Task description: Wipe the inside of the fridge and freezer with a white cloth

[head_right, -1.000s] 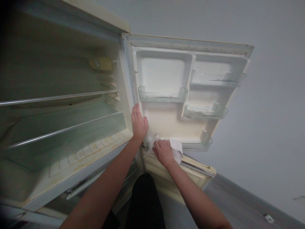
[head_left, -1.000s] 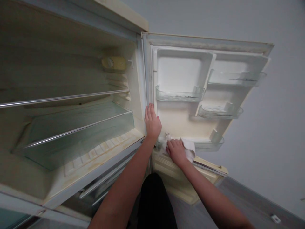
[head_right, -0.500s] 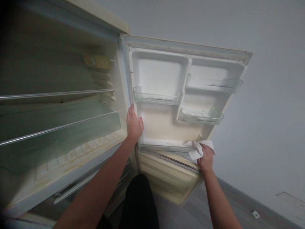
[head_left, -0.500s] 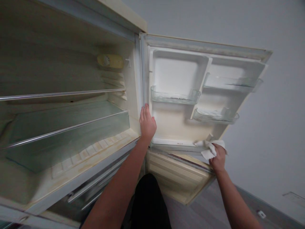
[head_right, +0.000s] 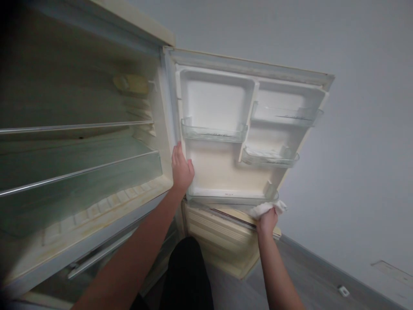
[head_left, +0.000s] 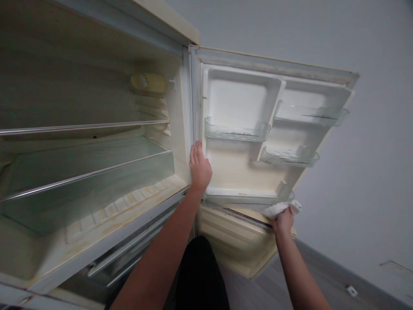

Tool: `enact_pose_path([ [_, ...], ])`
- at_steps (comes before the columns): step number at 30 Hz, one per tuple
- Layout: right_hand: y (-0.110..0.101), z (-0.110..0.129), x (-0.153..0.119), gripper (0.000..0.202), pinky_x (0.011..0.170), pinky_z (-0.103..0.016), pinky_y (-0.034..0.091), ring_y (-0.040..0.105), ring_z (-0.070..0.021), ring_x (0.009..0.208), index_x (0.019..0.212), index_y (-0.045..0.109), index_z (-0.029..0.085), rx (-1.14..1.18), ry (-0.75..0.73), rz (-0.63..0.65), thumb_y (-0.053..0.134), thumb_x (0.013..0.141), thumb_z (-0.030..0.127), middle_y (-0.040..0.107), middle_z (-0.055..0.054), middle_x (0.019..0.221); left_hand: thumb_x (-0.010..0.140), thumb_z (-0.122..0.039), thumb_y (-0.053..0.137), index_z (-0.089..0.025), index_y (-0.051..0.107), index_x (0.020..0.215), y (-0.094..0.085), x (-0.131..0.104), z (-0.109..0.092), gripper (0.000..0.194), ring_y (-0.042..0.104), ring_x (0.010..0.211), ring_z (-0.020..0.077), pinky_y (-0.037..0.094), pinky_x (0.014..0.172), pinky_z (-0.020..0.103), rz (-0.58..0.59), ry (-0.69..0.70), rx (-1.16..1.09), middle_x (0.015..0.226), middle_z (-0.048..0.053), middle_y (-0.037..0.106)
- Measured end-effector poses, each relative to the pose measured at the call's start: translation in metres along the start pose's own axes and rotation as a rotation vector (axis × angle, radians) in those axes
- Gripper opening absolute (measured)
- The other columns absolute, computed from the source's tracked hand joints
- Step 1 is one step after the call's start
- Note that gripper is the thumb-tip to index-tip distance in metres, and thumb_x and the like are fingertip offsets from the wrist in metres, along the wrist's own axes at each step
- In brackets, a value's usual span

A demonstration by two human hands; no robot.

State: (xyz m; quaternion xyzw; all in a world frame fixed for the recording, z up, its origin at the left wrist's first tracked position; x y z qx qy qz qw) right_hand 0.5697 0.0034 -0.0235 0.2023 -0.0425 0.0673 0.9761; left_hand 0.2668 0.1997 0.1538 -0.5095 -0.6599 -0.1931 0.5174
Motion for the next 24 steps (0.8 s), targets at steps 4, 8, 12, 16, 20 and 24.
enact_pose_path([
  [4, 0.019, -0.001, -0.03, 0.019, 0.072, -0.039, 0.055, 0.059, -0.0193, 0.065, 0.07, 0.043, 0.025, 0.199, 0.187, 0.184, 0.052, 0.074, 0.041, 0.057, 0.003, 0.063, 0.09, -0.011, 0.043, -0.006, 0.025, 0.156, -0.004, -0.004, -0.004, 0.069, 0.019, 0.155, 0.0281, 0.021, 0.127, 0.048, -0.005, -0.014, -0.007, 0.162, 0.02, 0.033],
  [8, 0.051, 0.007, -0.088, 0.018, 0.084, -0.039, 0.054, 0.063, -0.0184, 0.068, 0.068, 0.048, 0.024, 0.555, 0.465, 0.404, 0.056, 0.074, 0.039, 0.062, 0.004, 0.063, 0.091, -0.011, 0.042, -0.006, 0.027, 0.155, -0.009, -0.009, -0.008, 0.066, 0.019, 0.155, 0.0292, 0.022, 0.126, 0.049, 0.004, -0.019, -0.002, 0.163, 0.019, 0.033],
  [12, 0.089, 0.01, -0.168, 0.025, 0.088, -0.043, 0.053, 0.068, -0.0211, 0.078, 0.074, 0.057, 0.024, 0.583, 0.644, 0.541, 0.055, 0.08, 0.047, 0.07, 0.001, 0.072, 0.092, -0.011, 0.041, -0.006, 0.027, 0.155, -0.012, -0.013, -0.009, 0.064, 0.018, 0.155, 0.0291, 0.024, 0.125, 0.05, 0.006, -0.018, 0.03, 0.162, 0.02, 0.033],
  [16, 0.12, 0.009, -0.259, 0.031, 0.093, -0.039, 0.054, 0.07, -0.0215, 0.09, 0.083, 0.064, 0.024, 0.635, 0.817, 0.692, 0.056, 0.085, 0.054, 0.074, -0.001, 0.084, 0.093, -0.012, 0.041, -0.007, 0.027, 0.155, -0.013, -0.016, -0.01, 0.064, 0.018, 0.155, 0.0298, 0.025, 0.124, 0.051, -0.001, -0.016, 0.046, 0.163, 0.019, 0.032],
  [20, 0.122, 0.023, -0.316, 0.029, 0.09, -0.04, 0.057, 0.07, -0.0234, 0.096, 0.099, 0.07, 0.021, 0.532, 0.851, 0.734, 0.061, 0.084, 0.045, 0.076, -0.004, 0.101, 0.093, -0.011, 0.042, -0.009, 0.026, 0.156, -0.014, -0.015, -0.01, 0.065, 0.019, 0.155, 0.0295, 0.025, 0.124, 0.052, 0.003, -0.014, 0.018, 0.163, 0.018, 0.032],
  [24, 0.119, 0.067, -0.291, 0.039, 0.093, -0.036, 0.055, 0.067, -0.0206, 0.108, 0.12, 0.065, 0.022, 0.513, 0.425, 0.68, 0.054, 0.094, 0.05, 0.071, -0.005, 0.121, 0.091, -0.01, 0.044, -0.009, 0.027, 0.155, -0.011, -0.013, -0.007, 0.066, 0.021, 0.154, 0.0309, 0.025, 0.124, 0.052, 0.0, -0.009, 0.0, 0.162, 0.019, 0.033],
])
Point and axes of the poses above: each hand's wrist, its own x-axis towards the middle knuckle, its own y-axis out of the palm, z = x × y, the point moved 2 cm from there along x, towards the middle knuckle
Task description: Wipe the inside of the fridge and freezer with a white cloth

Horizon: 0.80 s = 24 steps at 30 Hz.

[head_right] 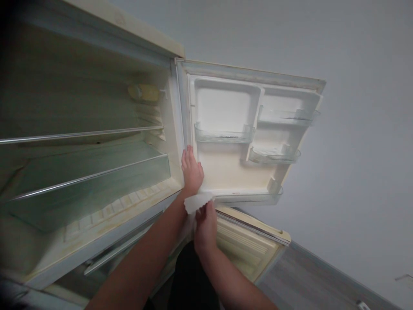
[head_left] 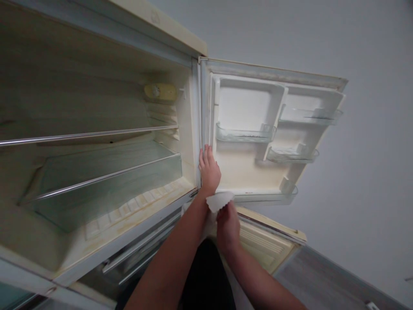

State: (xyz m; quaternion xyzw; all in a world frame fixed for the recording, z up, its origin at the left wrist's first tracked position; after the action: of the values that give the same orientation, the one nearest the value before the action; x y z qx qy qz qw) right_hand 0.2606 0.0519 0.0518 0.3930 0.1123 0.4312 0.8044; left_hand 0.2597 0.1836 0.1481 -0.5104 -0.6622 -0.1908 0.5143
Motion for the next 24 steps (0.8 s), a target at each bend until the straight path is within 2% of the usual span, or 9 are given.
enact_pose_path([
  [2, 0.002, 0.023, 0.016, 0.044, 0.101, -0.039, 0.051, 0.061, -0.0202, 0.12, 0.131, 0.06, 0.024, -0.193, -0.188, 0.035, 0.047, 0.1, 0.053, 0.064, -0.006, 0.133, 0.09, -0.009, 0.045, -0.011, 0.028, 0.155, 0.003, 0.002, 0.003, 0.067, 0.024, 0.153, 0.0307, 0.025, 0.124, 0.052, -0.007, -0.011, -0.018, 0.162, 0.018, 0.034],
  [4, 0.007, 0.028, 0.027, 0.046, 0.113, -0.045, 0.041, 0.05, -0.0223, 0.135, 0.136, 0.058, 0.023, -0.464, -0.37, 0.147, 0.043, 0.101, 0.051, 0.056, -0.009, 0.144, 0.088, -0.008, 0.047, -0.013, 0.03, 0.154, 0.006, 0.004, 0.005, 0.069, 0.025, 0.153, 0.0297, 0.024, 0.125, 0.051, -0.011, -0.021, -0.038, 0.162, 0.017, 0.035],
  [8, 0.019, -0.01, 0.023, 0.053, 0.125, -0.052, 0.02, 0.022, -0.0262, 0.152, 0.151, 0.044, 0.02, -0.873, -0.608, 0.328, 0.04, 0.102, 0.04, 0.027, -0.011, 0.164, 0.085, -0.009, 0.051, -0.012, 0.032, 0.154, 0.013, 0.007, 0.012, 0.072, 0.026, 0.153, 0.0296, 0.024, 0.125, 0.05, -0.038, -0.026, -0.044, 0.161, 0.018, 0.037],
  [10, 0.023, -0.028, 0.018, 0.055, 0.125, -0.055, 0.017, 0.013, -0.0268, 0.155, 0.156, 0.036, 0.02, -0.943, -0.633, 0.344, 0.035, 0.103, 0.035, 0.017, -0.009, 0.167, 0.083, -0.009, 0.054, -0.011, 0.033, 0.153, 0.017, 0.008, 0.018, 0.074, 0.027, 0.152, 0.0308, 0.025, 0.125, 0.05, -0.055, -0.015, -0.036, 0.16, 0.019, 0.039],
  [12, 0.024, -0.033, 0.02, 0.058, 0.125, -0.058, 0.015, 0.008, -0.0269, 0.155, 0.159, 0.029, 0.021, -0.975, -0.648, 0.37, 0.034, 0.103, 0.034, 0.013, -0.008, 0.168, 0.08, -0.009, 0.057, -0.01, 0.034, 0.153, 0.023, 0.01, 0.025, 0.076, 0.029, 0.152, 0.0317, 0.026, 0.125, 0.05, -0.051, 0.005, -0.029, 0.159, 0.019, 0.04],
  [14, 0.024, -0.024, 0.03, 0.061, 0.125, -0.058, 0.013, 0.003, -0.0266, 0.156, 0.161, 0.024, 0.021, -0.994, -0.688, 0.436, 0.036, 0.103, 0.034, 0.01, -0.006, 0.169, 0.079, -0.009, 0.058, -0.01, 0.035, 0.152, 0.028, 0.012, 0.032, 0.076, 0.031, 0.151, 0.0318, 0.027, 0.125, 0.049, -0.049, 0.011, -0.022, 0.158, 0.019, 0.042],
  [18, 0.022, 0.0, 0.067, 0.06, 0.126, -0.055, 0.009, -0.002, -0.0256, 0.156, 0.16, 0.028, 0.021, -1.023, -0.736, 0.546, 0.038, 0.102, 0.034, 0.005, -0.004, 0.17, 0.084, -0.01, 0.051, -0.012, 0.038, 0.15, 0.035, 0.015, 0.042, 0.068, 0.034, 0.15, 0.0279, 0.027, 0.125, 0.045, -0.065, -0.031, -0.012, 0.156, 0.016, 0.045],
  [22, 0.026, 0.003, 0.104, 0.069, 0.127, -0.051, 0.005, 0.0, -0.0226, 0.156, 0.162, 0.015, 0.012, -0.953, -0.61, 0.481, 0.037, 0.1, 0.033, 0.006, -0.011, 0.169, 0.089, -0.015, 0.05, -0.014, 0.036, 0.152, 0.035, 0.017, 0.045, 0.064, 0.035, 0.15, 0.0259, 0.029, 0.125, 0.044, -0.027, -0.005, 0.005, 0.157, 0.017, 0.044],
  [24, 0.032, 0.002, 0.117, 0.068, 0.128, -0.05, 0.003, -0.001, -0.0211, 0.156, 0.161, 0.017, 0.01, -0.908, -0.605, 0.479, 0.035, 0.1, 0.033, 0.009, -0.011, 0.169, 0.092, -0.021, 0.051, -0.012, 0.036, 0.152, 0.036, 0.018, 0.047, 0.062, 0.036, 0.149, 0.0268, 0.03, 0.124, 0.045, -0.022, 0.006, 0.037, 0.157, 0.018, 0.043],
])
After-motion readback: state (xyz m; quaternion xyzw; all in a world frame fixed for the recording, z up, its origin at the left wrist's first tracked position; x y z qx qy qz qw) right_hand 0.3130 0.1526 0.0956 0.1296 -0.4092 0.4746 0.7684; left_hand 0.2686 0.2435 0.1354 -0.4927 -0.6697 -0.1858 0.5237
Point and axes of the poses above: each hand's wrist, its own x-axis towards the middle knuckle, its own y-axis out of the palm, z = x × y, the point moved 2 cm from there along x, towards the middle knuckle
